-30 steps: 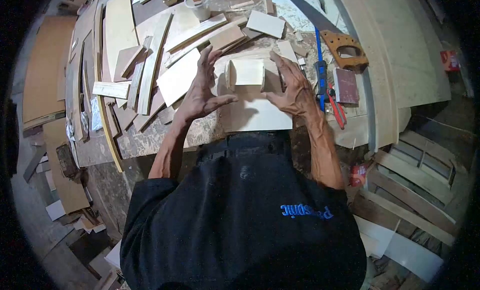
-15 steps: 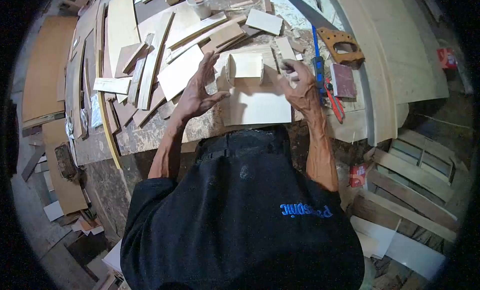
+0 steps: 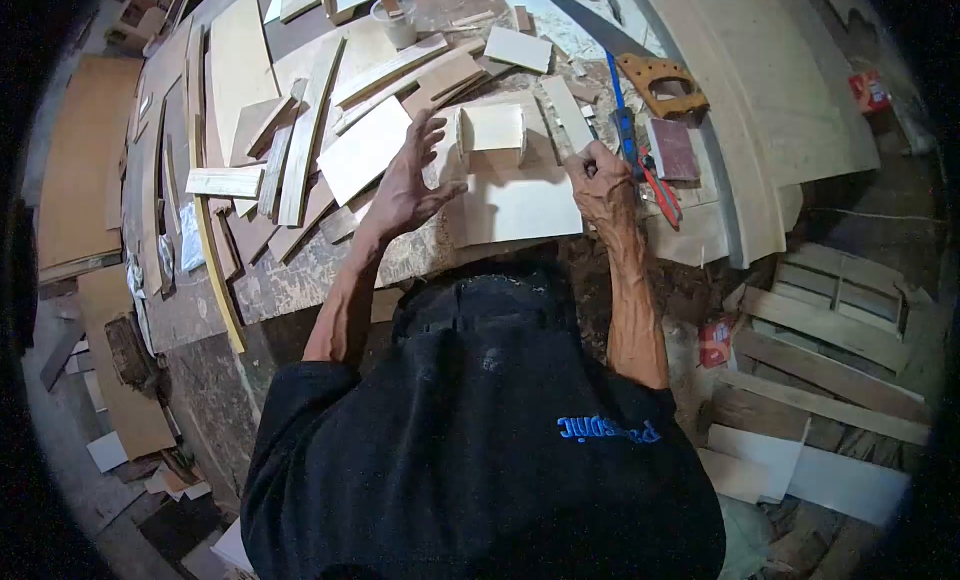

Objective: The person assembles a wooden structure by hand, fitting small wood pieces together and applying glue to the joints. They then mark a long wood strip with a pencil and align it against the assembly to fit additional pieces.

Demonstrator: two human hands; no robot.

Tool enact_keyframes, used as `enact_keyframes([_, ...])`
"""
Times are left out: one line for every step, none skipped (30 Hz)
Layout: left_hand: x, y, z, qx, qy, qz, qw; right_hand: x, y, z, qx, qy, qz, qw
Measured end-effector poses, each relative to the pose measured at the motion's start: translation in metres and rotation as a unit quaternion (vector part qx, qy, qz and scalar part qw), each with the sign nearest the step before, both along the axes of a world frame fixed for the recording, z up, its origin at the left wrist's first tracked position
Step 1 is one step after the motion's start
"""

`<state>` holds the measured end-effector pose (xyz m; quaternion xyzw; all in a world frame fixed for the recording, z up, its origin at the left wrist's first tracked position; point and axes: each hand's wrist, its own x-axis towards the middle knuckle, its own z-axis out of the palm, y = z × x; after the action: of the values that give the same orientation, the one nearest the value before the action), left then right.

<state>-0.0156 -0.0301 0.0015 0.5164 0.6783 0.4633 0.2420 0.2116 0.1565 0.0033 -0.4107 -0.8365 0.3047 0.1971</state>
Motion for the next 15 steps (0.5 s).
enact_keyframes([0.001,0.001,0.003,-0.005,-0.010,0.003,1.000,0.000,-0.004,0.008,-0.004,-0.017,-0.006,1.000])
enact_keyframes([0.002,0.002,0.005,-0.010,-0.019,0.007,1.000,0.001,-0.008,0.012,-0.008,-0.034,-0.013,0.999])
enact_keyframes([0.001,0.002,0.004,-0.009,-0.023,0.006,1.000,0.003,-0.010,0.013,-0.013,-0.017,-0.017,1.000])
enact_keyframes([0.001,0.003,0.001,-0.008,-0.027,0.007,1.000,0.005,-0.012,0.013,-0.018,0.000,-0.021,1.000])
enact_keyframes([0.001,0.003,-0.001,-0.007,-0.032,0.008,0.999,0.007,-0.012,0.013,-0.023,0.017,-0.024,0.999])
enact_keyframes([0.003,0.004,0.000,-0.008,-0.026,0.015,1.000,0.009,-0.010,0.008,-0.029,0.040,-0.034,0.998])
enact_keyframes([0.006,0.005,0.003,-0.009,-0.020,0.023,0.999,0.010,-0.008,0.000,-0.036,0.063,-0.043,0.996])
enact_keyframes([0.009,0.006,0.005,-0.010,-0.013,0.031,0.999,0.012,-0.005,-0.005,-0.043,0.087,-0.052,0.994])
enact_keyframes([0.011,0.006,0.004,0.000,-0.007,0.038,0.999,0.012,-0.004,-0.002,-0.058,0.108,-0.044,0.992])
enact_keyframes([0.013,0.006,0.001,0.010,-0.001,0.046,0.999,0.011,-0.005,0.002,-0.073,0.129,-0.035,0.988])
enact_keyframes([0.015,0.007,0.000,0.020,0.006,0.056,0.998,0.009,-0.004,0.006,-0.088,0.150,-0.025,0.984])
enact_keyframes([0.017,0.008,0.003,0.019,0.012,0.067,0.998,0.006,-0.001,0.010,-0.094,0.138,-0.018,0.986])
enact_keyframes([0.020,0.009,0.006,0.016,0.018,0.079,0.997,0.004,0.002,0.013,-0.102,0.124,-0.010,0.987])
enact_keyframes([0.024,0.008,0.009,0.010,0.024,0.093,0.995,0.001,0.006,0.014,-0.112,0.111,-0.001,0.987])
enact_keyframes([0.028,0.009,0.010,0.030,0.024,0.106,0.994,-0.003,0.011,0.009,-0.141,0.136,0.019,0.980])
